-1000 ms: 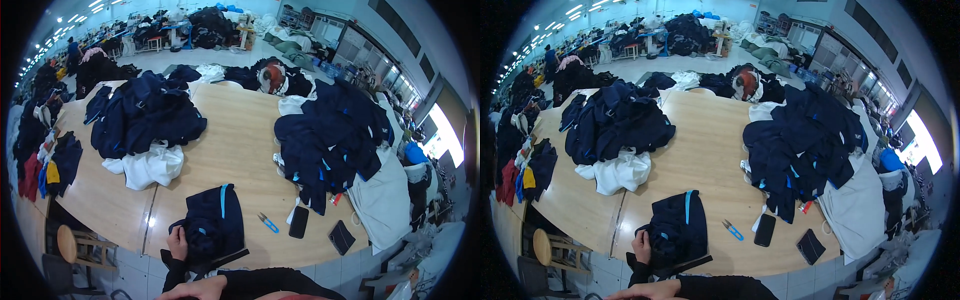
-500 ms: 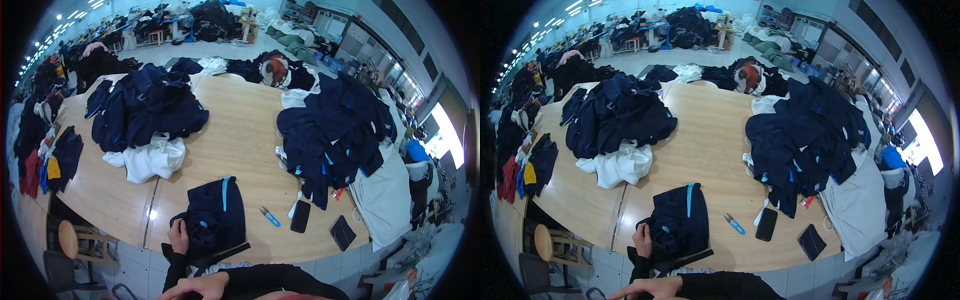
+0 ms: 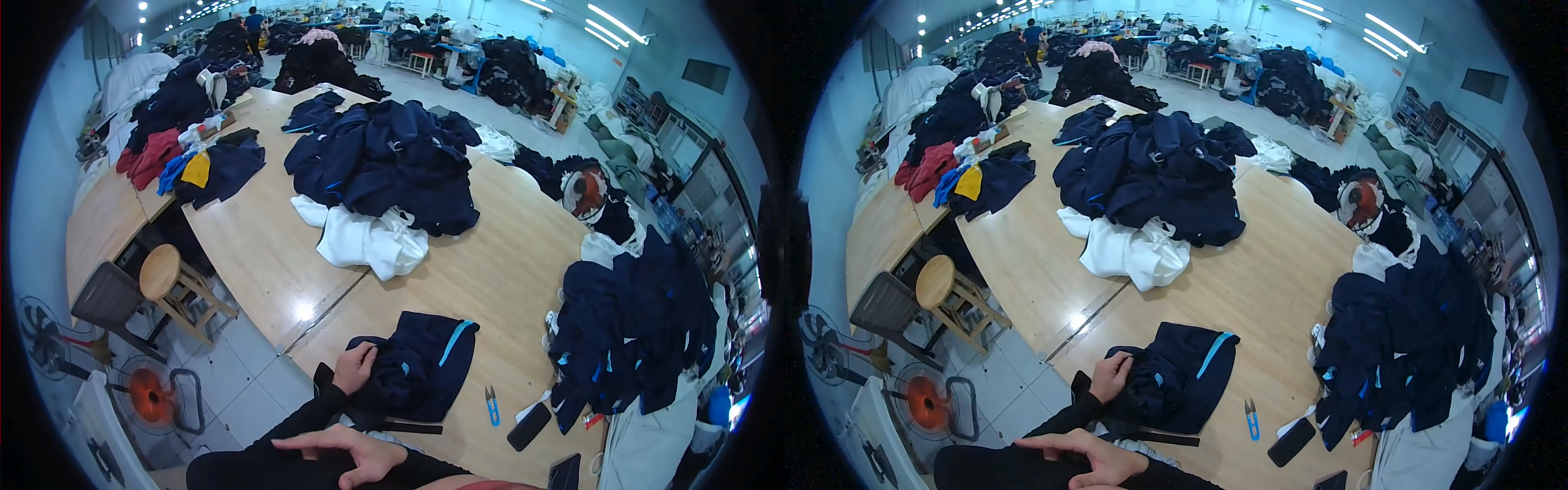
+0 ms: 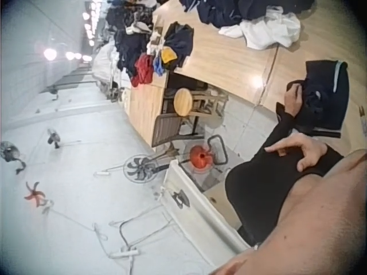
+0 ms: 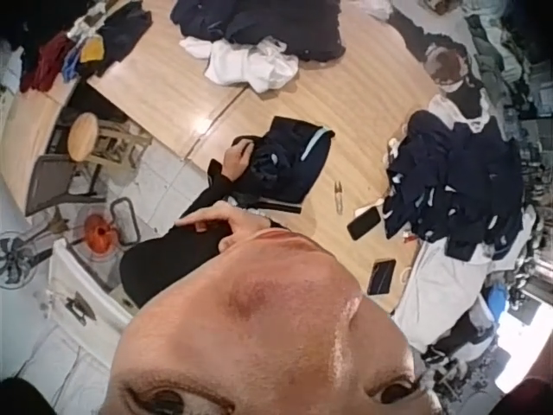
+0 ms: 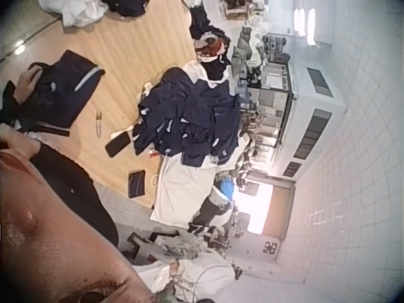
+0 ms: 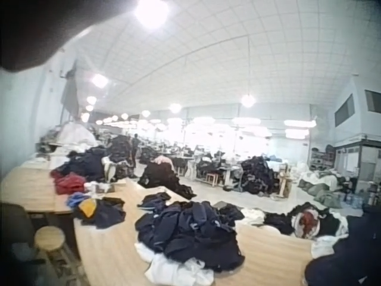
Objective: Trimming loose threads from a pair of athletic shorts using thread nippers in a factory setting.
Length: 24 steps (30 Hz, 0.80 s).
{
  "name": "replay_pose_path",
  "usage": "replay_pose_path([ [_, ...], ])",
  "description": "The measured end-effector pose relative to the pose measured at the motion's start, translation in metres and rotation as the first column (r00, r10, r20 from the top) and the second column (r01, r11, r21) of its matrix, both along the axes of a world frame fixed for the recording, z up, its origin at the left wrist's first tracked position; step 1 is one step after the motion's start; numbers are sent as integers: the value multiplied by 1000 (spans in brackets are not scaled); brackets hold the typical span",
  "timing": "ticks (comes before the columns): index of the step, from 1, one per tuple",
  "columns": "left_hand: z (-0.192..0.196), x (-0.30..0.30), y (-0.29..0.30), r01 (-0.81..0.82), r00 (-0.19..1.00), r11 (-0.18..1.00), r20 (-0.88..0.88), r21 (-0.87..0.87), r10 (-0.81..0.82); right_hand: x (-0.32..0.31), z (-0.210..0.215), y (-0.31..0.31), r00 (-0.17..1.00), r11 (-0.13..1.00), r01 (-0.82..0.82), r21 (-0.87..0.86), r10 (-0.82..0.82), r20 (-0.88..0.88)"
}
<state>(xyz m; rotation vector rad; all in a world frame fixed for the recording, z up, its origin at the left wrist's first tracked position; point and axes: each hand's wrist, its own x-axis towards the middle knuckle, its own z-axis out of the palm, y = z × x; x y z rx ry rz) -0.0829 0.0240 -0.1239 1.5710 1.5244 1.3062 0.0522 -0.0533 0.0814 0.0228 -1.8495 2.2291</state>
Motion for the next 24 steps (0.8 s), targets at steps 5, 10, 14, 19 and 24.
replay_pose_path([
  [5, -4, -2, 1, -2, 1000, 1000, 0, 10, 2, 1, 15, -1, 992, 986, 122, -116, -125, -24],
  [10, -1, 0, 4, -2, 1000, 1000, 1, 4, 2, 9, 3, 1, 996, 996, 87, -3, -87, 36],
  [14, -3, -1, 4, 9, 1000, 1000, 1, 5, -9, 8, 3, 3, 996, 996, 86, 7, -86, -36],
  [19, -6, -1, 4, 12, 1000, 1000, 6, -10, -12, 6, 5, 7, 988, 996, 91, 11, -89, -130],
  [24, 0, 1, 3, 13, 1000, 1000, 7, -3, -13, -1, 5, 11, 972, 994, 104, 22, -97, -214],
])
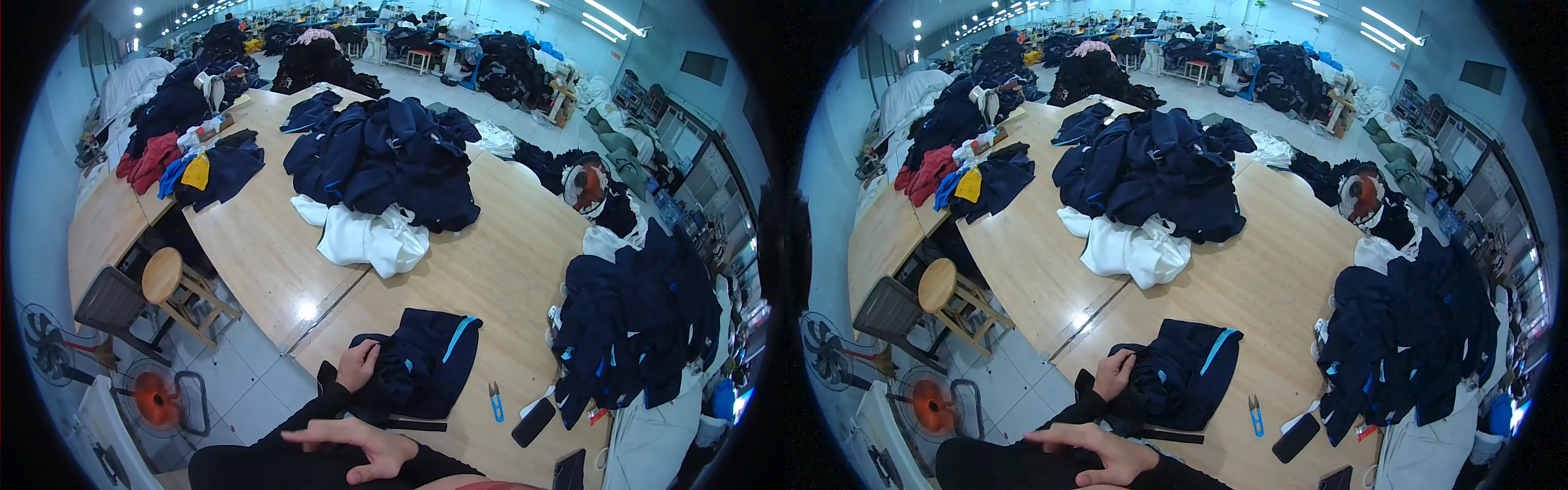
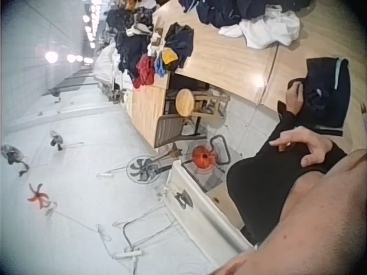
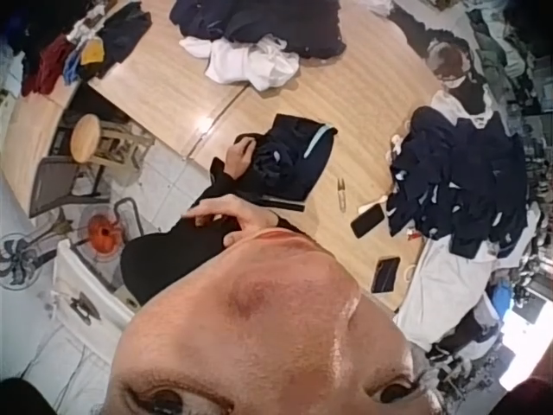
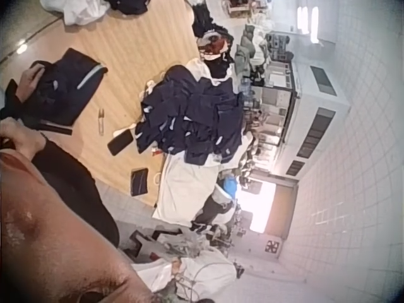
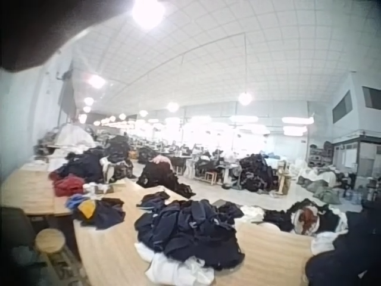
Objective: Trimming loose threads from a pair of athletic shorts using thread nippers in a factory setting.
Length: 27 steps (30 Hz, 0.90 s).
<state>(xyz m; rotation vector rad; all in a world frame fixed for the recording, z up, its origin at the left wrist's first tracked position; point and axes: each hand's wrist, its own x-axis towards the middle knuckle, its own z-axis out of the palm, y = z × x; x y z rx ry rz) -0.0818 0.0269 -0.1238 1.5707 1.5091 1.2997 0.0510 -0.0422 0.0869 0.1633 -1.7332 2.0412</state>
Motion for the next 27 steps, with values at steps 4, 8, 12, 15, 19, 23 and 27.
replay_pose_path([
  [4, -3, -2, -2, -8, 1000, 1000, -1, -17, 8, 10, -6, 8, 999, 999, -49, 1, 49, 21],
  [8, -3, 0, 1, -15, 1000, 1000, -3, -2, 15, 15, -10, 9, 980, 986, -169, 3, 168, 111],
  [12, -6, -2, 3, -17, 999, 1000, -37, -11, 17, 5, -8, 5, 996, 997, -73, 11, 72, 59],
  [15, -2, -2, 3, -5, 1000, 1000, -12, -18, 5, 0, -2, -3, 998, 997, 42, -68, -44, -33],
  [19, -4, -1, 2, -14, 1000, 999, -13, -36, 13, 12, -15, 5, 991, 991, -125, -53, 128, 47],
  [23, -5, -2, 1, -7, 1000, 1000, -13, -17, 7, 1, -7, 1, 996, 992, 76, -101, -81, -39],
  [27, -2, -2, 0, -5, 1000, 1000, -5, -12, 5, -2, -14, 0, 997, 990, 9, -141, -19, -71],
])
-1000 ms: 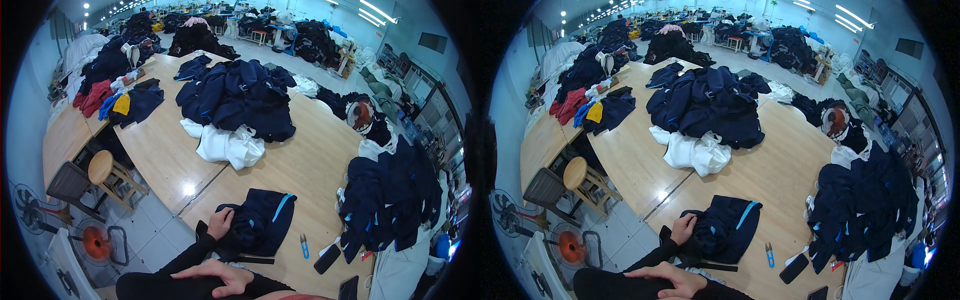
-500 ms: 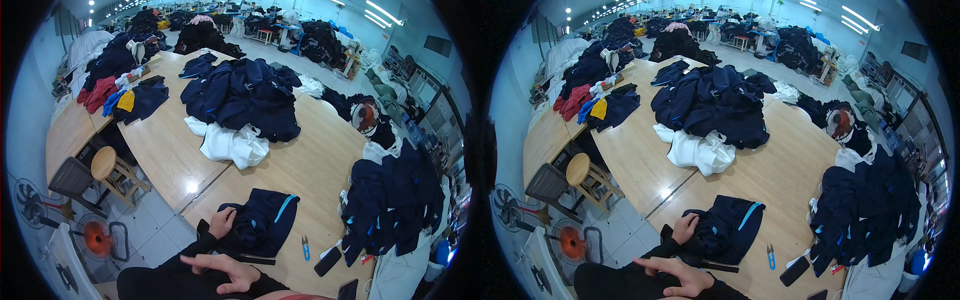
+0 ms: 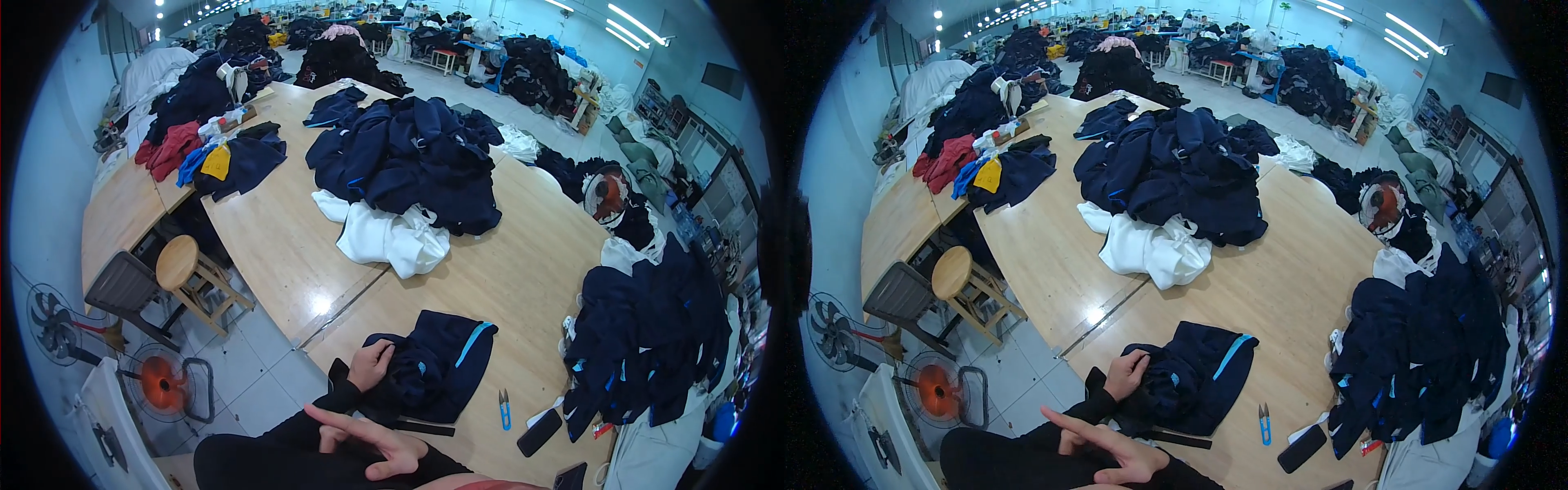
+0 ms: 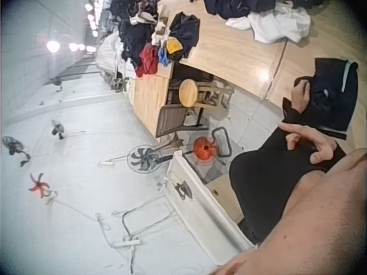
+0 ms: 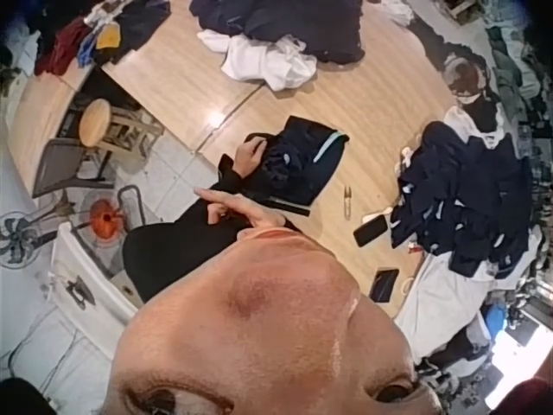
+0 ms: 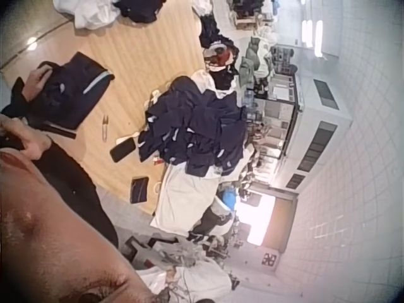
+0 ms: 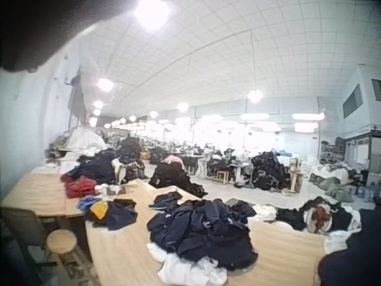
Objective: Trimming loose threads from a pair of athletic shorts using thread nippers in a factory setting.
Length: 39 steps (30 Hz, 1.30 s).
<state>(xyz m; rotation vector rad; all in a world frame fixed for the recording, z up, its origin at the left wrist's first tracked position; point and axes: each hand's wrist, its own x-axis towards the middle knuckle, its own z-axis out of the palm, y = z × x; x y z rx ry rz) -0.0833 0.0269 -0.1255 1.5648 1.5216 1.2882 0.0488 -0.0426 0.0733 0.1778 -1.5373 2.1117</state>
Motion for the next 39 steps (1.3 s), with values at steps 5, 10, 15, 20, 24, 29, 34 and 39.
replay_pose_path([
  [5, 2, 0, 0, 0, 1000, 1000, 2, -2, 0, 0, -12, 17, 945, 947, -310, 83, 298, 132],
  [10, 3, -3, -1, -4, 1000, 1000, -6, -21, 4, -3, 5, 6, 996, 995, -88, -43, 89, 14],
  [15, 33, -10, 6, 82, 996, 996, 39, 43, -84, 40, -16, 32, 952, 993, 75, 95, -100, 291],
  [20, 45, -59, 17, 95, 904, 994, -423, 63, -60, 125, -90, 3, 171, 372, 486, 791, -928, 331],
  [24, 16, -75, 21, 150, 700, 987, -700, -51, -142, 180, -148, -48, 60, 189, 278, 942, -982, 180],
  [29, 13, -75, 29, 163, 624, 981, -760, -103, -183, 223, -248, -78, -19, 243, 34, 969, -970, 244],
  [34, 17, -74, 33, 150, 631, 981, -752, -122, -190, 204, -227, -72, -79, 113, 103, 988, -989, 121],
  [39, 13, -75, 36, 149, 618, 976, -755, -161, -219, 200, -206, -65, -123, 156, 193, 969, -976, 182],
])
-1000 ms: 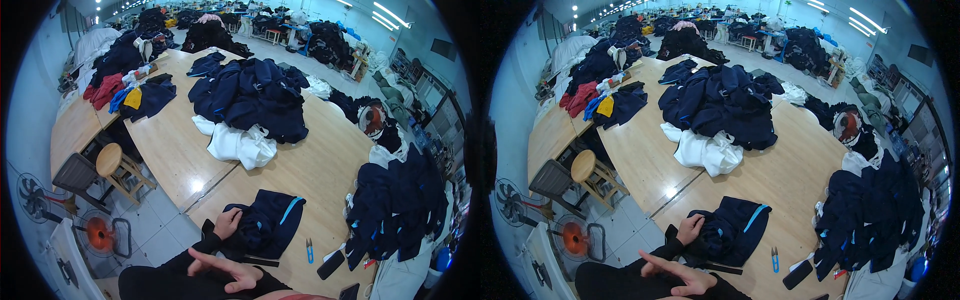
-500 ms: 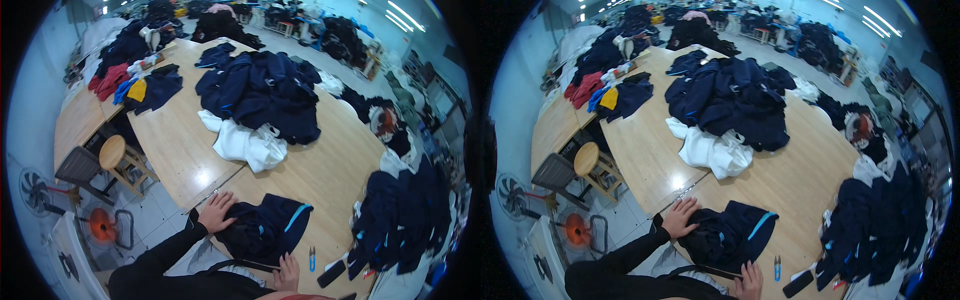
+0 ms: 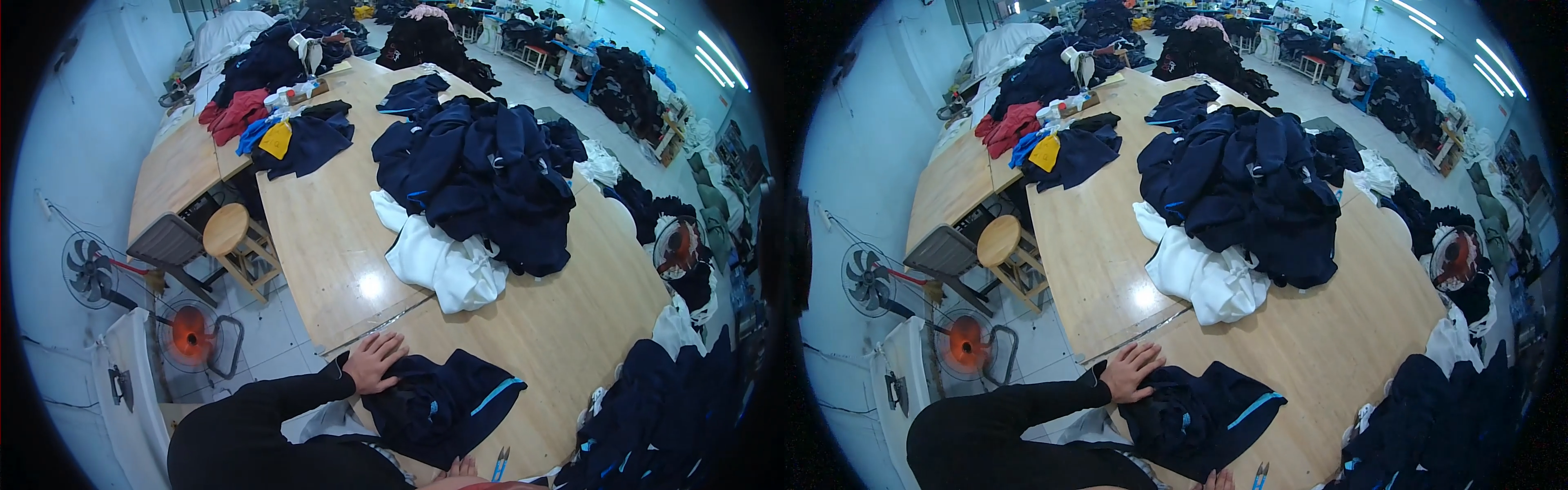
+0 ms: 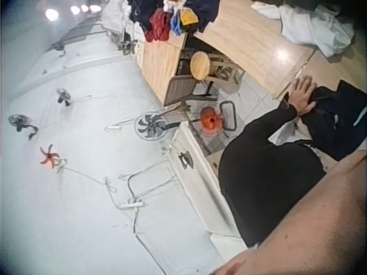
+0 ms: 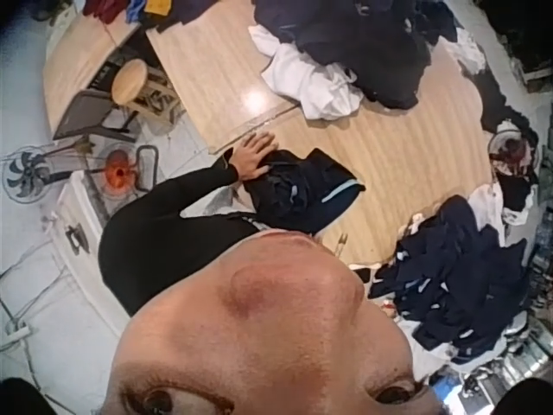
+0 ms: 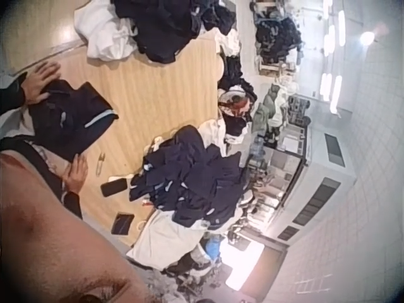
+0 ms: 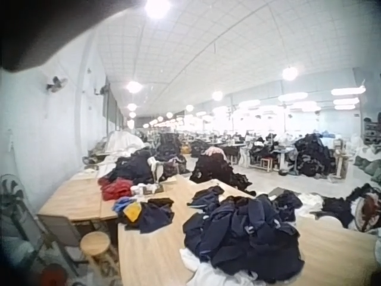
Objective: Trimming loose threads from a pair of athletic shorts using thread nippers in a factory setting.
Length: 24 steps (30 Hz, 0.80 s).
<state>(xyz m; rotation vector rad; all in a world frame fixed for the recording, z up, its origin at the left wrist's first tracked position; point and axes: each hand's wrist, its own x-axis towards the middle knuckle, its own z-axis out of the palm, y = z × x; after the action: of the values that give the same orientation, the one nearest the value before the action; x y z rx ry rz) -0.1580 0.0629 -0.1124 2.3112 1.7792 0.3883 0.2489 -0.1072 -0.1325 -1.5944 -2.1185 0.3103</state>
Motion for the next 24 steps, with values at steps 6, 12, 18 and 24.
replay_pose_path([
  [6, -1, -2, 3, 29, 1000, 999, 12, -27, -28, 0, 4, 0, 1000, 1000, -13, -11, 13, 4],
  [12, -3, -6, 1, 29, 999, 999, 25, -30, -28, 1, -3, -3, 997, 1000, -24, -13, 25, 71],
  [18, -3, -3, 4, 21, 998, 1000, 64, 14, -21, -1, 2, -1, 997, 999, -39, -16, 40, 73],
  [24, -8, -6, -11, -10, 997, 995, 73, 95, 3, -1, -8, 5, 998, 996, -39, 84, 34, 59],
])
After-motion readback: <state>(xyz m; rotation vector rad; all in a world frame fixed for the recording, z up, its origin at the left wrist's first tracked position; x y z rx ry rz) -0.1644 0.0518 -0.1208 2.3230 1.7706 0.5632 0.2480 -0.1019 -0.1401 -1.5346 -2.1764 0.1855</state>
